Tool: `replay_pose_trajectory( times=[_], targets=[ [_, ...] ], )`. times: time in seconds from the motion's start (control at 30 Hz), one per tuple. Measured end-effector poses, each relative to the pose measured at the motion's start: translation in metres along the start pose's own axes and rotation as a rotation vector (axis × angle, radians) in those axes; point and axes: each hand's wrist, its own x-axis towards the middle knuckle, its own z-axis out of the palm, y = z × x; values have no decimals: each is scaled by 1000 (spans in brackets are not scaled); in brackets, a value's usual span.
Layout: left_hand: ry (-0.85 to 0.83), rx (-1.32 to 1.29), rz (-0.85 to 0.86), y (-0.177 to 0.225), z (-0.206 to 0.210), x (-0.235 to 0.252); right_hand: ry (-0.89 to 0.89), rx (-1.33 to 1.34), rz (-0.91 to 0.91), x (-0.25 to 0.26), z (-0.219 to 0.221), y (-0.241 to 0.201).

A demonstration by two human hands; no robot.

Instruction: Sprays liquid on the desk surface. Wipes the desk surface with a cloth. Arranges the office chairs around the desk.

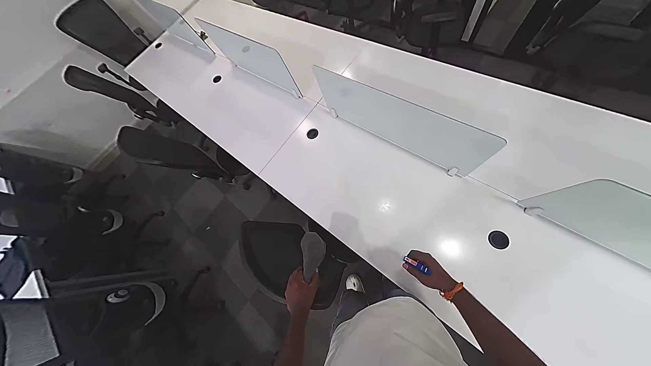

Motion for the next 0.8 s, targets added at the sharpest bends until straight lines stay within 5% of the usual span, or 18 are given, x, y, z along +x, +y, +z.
replay_pose_trajectory(
  times=[0.5,0.57,0.8],
  targets=[
    [-75,15,-13,0,-2,2,939,429,242,63,-59,-1],
    [-92,5,-28,-1,-4,4,910,444,237,67,-55,-3],
    [-81,-34,21,-3,-10,18,375,248,87,109,-16,-22]
  ],
)
